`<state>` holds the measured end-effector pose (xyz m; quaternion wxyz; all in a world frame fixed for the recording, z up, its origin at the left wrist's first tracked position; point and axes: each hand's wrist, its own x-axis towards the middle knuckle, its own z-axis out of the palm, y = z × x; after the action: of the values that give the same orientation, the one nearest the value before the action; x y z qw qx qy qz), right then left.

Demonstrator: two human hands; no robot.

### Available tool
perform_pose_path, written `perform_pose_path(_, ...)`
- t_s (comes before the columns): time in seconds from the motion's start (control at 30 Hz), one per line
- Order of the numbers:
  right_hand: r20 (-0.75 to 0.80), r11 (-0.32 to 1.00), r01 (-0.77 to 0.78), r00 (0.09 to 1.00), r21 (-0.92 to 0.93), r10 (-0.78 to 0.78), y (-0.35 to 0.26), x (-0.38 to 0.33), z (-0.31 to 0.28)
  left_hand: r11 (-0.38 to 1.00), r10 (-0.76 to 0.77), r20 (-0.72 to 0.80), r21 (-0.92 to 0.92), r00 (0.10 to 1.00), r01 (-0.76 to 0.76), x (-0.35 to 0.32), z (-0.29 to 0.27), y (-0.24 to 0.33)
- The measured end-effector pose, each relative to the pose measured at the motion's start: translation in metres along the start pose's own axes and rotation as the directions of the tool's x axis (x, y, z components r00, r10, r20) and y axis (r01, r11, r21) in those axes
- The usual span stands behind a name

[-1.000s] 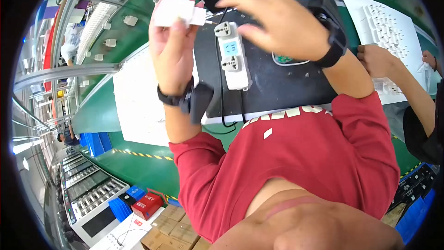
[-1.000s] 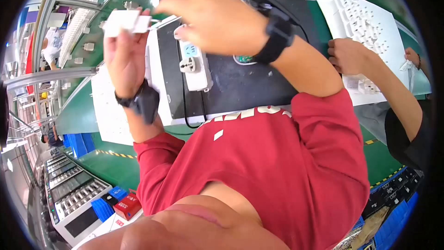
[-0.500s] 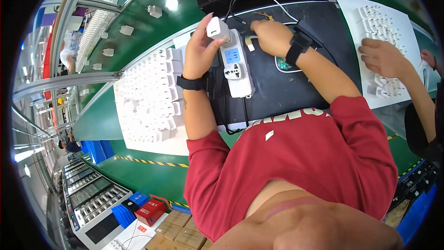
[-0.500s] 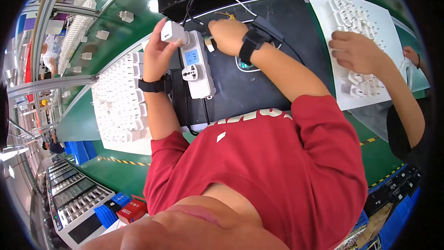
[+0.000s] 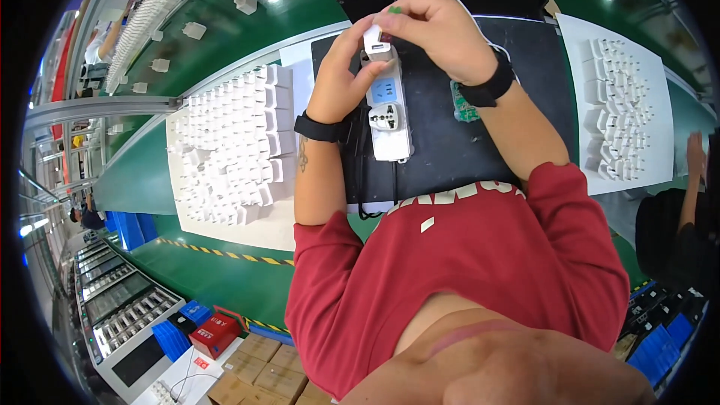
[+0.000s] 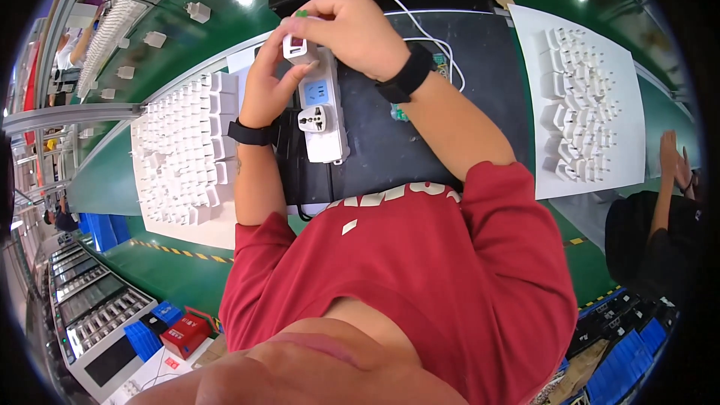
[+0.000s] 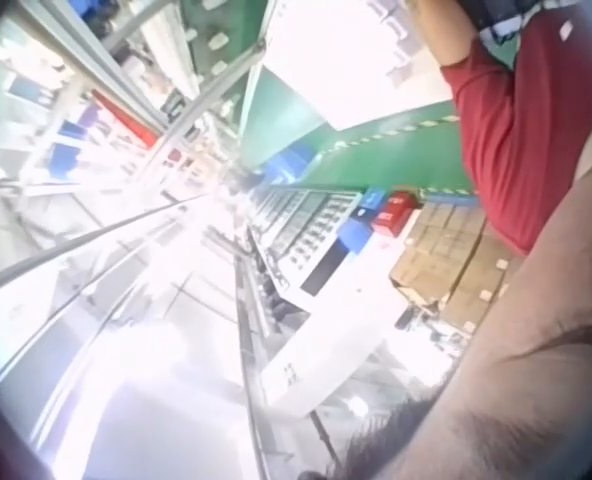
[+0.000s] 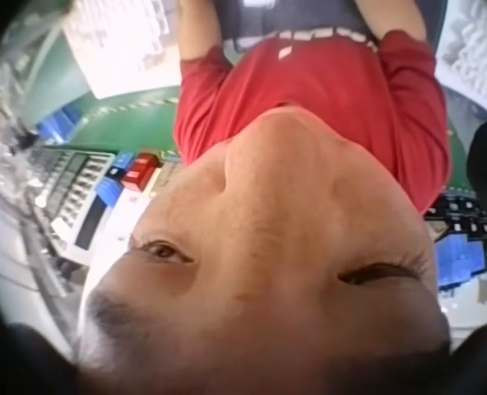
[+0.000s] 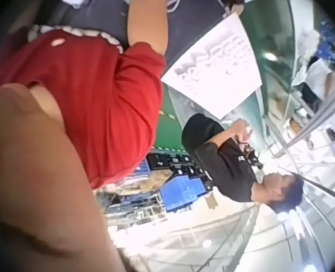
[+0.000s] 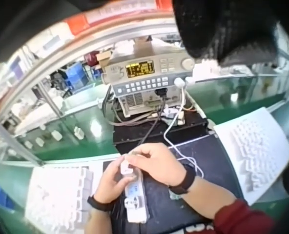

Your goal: Testing white power adapters by plugging them into a test fixture and using a probe at an assembly line station.

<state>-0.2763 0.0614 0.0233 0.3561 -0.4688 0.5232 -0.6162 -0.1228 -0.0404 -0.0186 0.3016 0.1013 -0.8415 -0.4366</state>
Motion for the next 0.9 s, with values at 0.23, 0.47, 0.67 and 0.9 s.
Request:
perform_pose_path(0.23,-0.056,0.869,0.185,0.970,-0.459,-0.236,0.003,0.003,0.012,1.000,0.031,0.002,0.007,1.000,-0.031,0.001,0.001,-0.004)
perform_pose_path(0.47,0.141,0.617,0.424,0.880,-0.663,-0.454,0.004,0.007,0.007,1.000,-0.006,0.002,0.023,1.000,0.006,0.000,0.001,0.000)
perform_pose_path(0.67,0.118,0.558,0.468,0.827,-0.685,-0.549,0.004,0.000,0.013,0.990,0.021,0.008,0.136,1.000,-0.022,0.000,0.000,0.007)
perform_pose_path(0.9,0.184,0.460,0.514,0.787,-0.724,-0.588,-0.001,-0.002,0.015,0.998,-0.051,-0.014,0.036,0.999,0.052,-0.001,0.002,0.003)
